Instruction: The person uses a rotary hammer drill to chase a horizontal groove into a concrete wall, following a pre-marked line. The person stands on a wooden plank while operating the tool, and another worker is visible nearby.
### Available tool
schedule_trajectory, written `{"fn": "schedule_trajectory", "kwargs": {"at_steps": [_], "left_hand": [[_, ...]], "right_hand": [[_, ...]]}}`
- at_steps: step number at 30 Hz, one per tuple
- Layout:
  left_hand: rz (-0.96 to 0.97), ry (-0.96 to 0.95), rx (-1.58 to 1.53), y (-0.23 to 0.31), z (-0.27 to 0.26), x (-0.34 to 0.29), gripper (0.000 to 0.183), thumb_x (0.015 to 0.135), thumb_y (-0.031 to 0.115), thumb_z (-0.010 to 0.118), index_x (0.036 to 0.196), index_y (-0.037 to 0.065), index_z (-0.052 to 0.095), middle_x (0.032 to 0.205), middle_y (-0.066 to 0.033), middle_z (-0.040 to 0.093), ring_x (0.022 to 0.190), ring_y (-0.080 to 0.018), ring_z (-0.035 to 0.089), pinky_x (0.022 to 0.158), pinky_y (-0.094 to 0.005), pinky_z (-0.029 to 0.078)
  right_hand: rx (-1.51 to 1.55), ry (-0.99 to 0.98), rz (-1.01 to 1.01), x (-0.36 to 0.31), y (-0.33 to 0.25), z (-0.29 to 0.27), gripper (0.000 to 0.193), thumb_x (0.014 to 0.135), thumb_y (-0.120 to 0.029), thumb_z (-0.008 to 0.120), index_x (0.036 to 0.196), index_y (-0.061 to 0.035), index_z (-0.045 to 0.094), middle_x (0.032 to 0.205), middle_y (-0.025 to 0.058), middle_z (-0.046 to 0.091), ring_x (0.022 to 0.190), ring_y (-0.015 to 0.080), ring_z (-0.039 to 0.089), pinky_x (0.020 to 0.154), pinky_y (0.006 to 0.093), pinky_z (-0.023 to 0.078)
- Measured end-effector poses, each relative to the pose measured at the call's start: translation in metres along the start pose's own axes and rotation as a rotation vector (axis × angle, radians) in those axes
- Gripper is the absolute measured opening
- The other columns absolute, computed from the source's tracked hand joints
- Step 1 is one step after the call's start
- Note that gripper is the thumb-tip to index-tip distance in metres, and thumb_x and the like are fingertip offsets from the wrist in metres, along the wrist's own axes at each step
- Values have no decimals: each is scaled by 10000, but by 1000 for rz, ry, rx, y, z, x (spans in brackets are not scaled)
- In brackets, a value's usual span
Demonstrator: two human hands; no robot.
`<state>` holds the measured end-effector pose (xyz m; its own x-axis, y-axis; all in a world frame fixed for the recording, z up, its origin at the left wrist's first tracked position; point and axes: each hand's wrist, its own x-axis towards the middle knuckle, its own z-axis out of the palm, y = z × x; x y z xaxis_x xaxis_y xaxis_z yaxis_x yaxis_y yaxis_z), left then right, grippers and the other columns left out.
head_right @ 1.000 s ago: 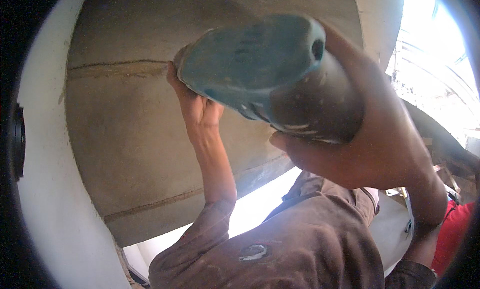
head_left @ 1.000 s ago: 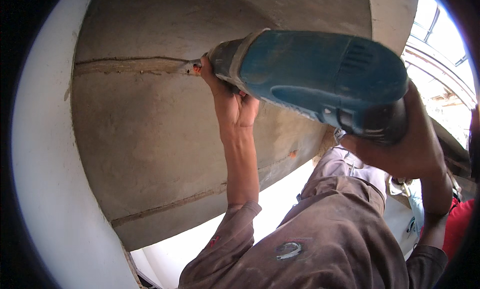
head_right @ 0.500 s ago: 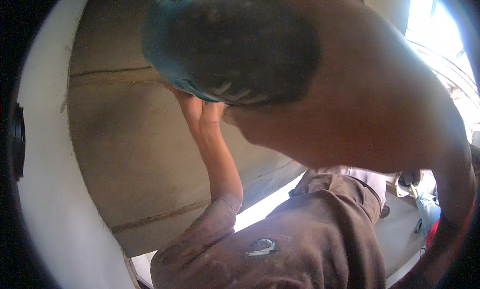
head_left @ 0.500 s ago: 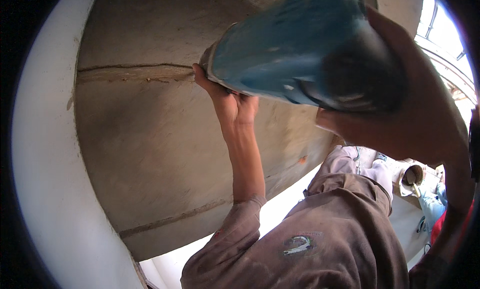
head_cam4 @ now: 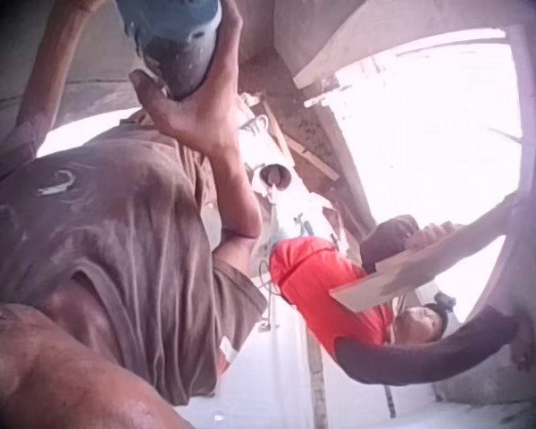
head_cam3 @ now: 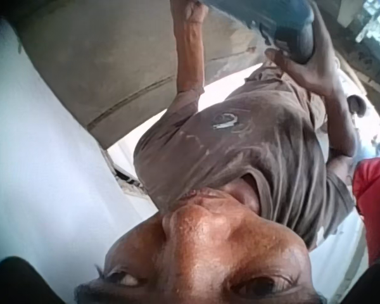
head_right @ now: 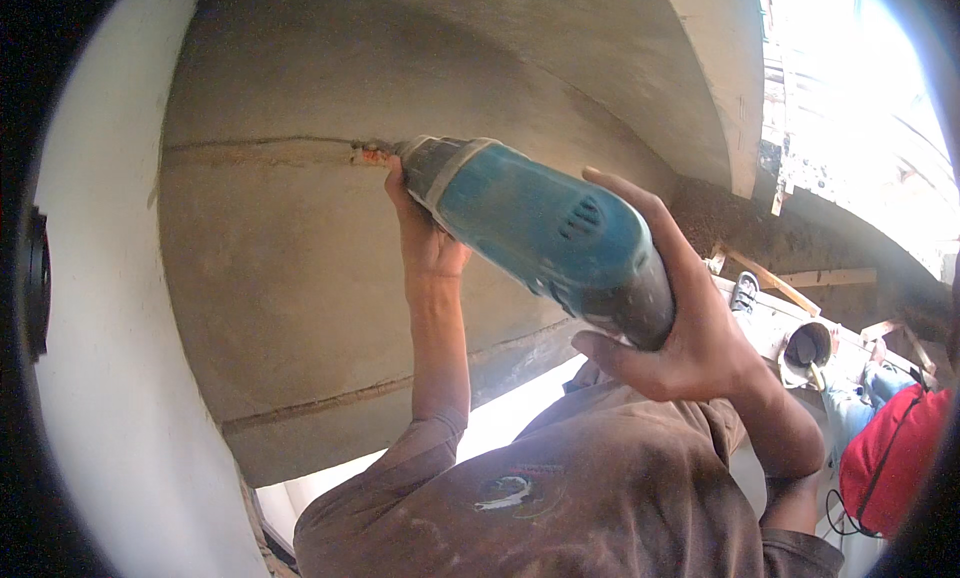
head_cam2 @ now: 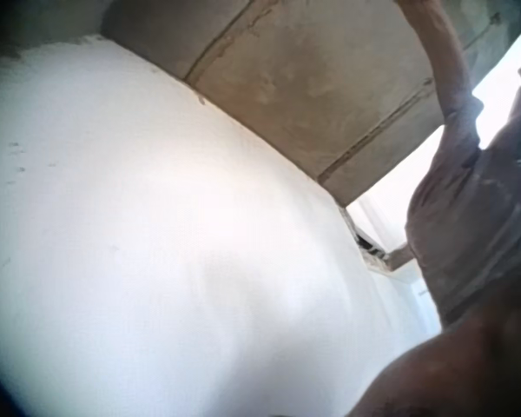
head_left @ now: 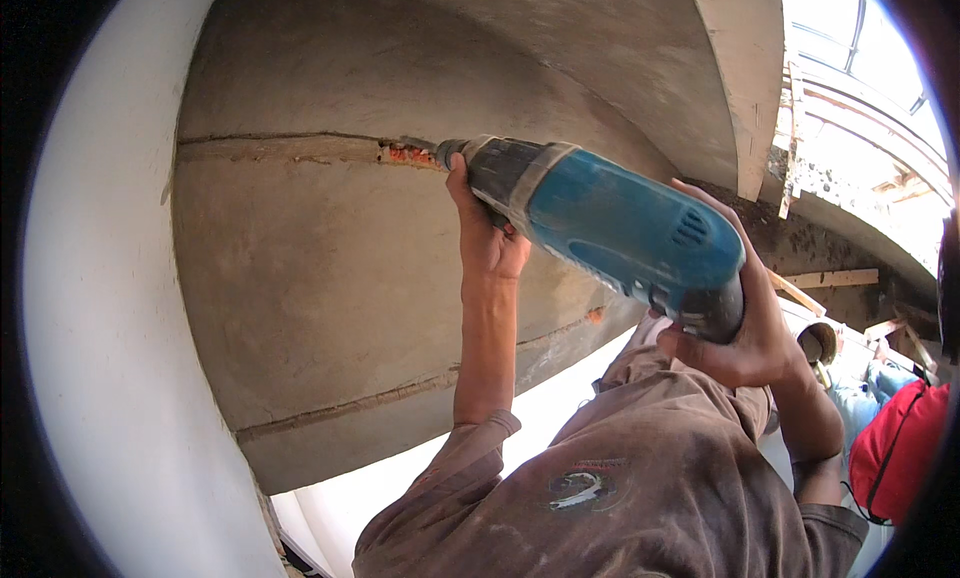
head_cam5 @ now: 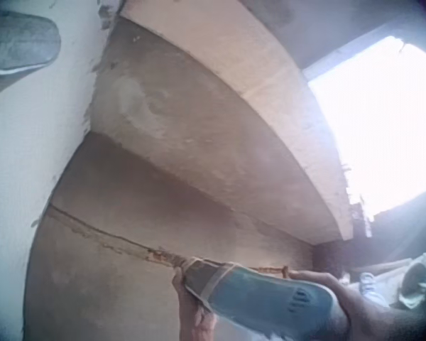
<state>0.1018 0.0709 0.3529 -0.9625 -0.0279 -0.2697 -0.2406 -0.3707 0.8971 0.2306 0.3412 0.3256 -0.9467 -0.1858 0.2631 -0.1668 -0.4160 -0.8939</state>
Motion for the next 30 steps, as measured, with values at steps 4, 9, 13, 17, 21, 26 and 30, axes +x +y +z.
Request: {"fn": "schedule_trajectory", "kwargs": {"at_steps": [4,9,13,17,21,26,30], "left_hand": [[41,43,70,3,4,0,608,935,640,526,1178,90,620,1126,-79,679,1139,-185,641,997,-378,525],[-28,29,-93,12,6,6,584,884,549,690,1220,85,574,1188,-17,643,1111,-159,631,1009,-311,517],[-42,40,-88,17,8,18,625,860,552,714,1243,80,568,1218,-19,636,1159,-159,605,1040,-319,500],[-23,66,-109,20,5,28,637,868,523,714,1286,73,545,1270,-45,616,1201,-186,577,1068,-355,479],[-19,103,-129,20,4,34,658,896,501,689,1341,54,502,1309,-90,588,1244,-234,545,1101,-419,455],[-40,233,-29,21,-9,35,630,929,573,604,1332,94,528,1316,-77,593,1245,-217,550,1056,-404,475],[-57,136,47,14,-38,21,558,951,623,513,1251,159,589,1212,-35,655,1132,-186,625,976,-401,519]], "right_hand": [[86,-26,100,13,-6,-6,939,707,-135,729,1514,-14,263,1302,247,520,1219,346,556,1045,450,476],[-127,-16,85,33,-4,-16,891,717,-135,770,1477,0,323,1224,207,582,1114,292,616,978,421,513],[-102,25,120,59,7,-27,834,689,-91,798,1414,6,398,1031,151,675,899,226,702,817,381,595],[-23,-14,382,82,-13,-33,841,684,-87,783,1423,-7,388,1069,167,653,871,227,700,779,379,608],[-199,-62,306,89,-3,-41,936,691,-120,782,1504,-30,326,1195,191,610,1127,311,616,1042,444,467],[-155,11,269,72,22,-11,897,693,-89,763,1486,-34,349,1320,214,562,1259,328,546,1107,432,407],[-80,-5,109,41,39,25,841,700,-52,741,1459,-74,379,1284,237,605,1245,341,576,1068,428,437]]}}
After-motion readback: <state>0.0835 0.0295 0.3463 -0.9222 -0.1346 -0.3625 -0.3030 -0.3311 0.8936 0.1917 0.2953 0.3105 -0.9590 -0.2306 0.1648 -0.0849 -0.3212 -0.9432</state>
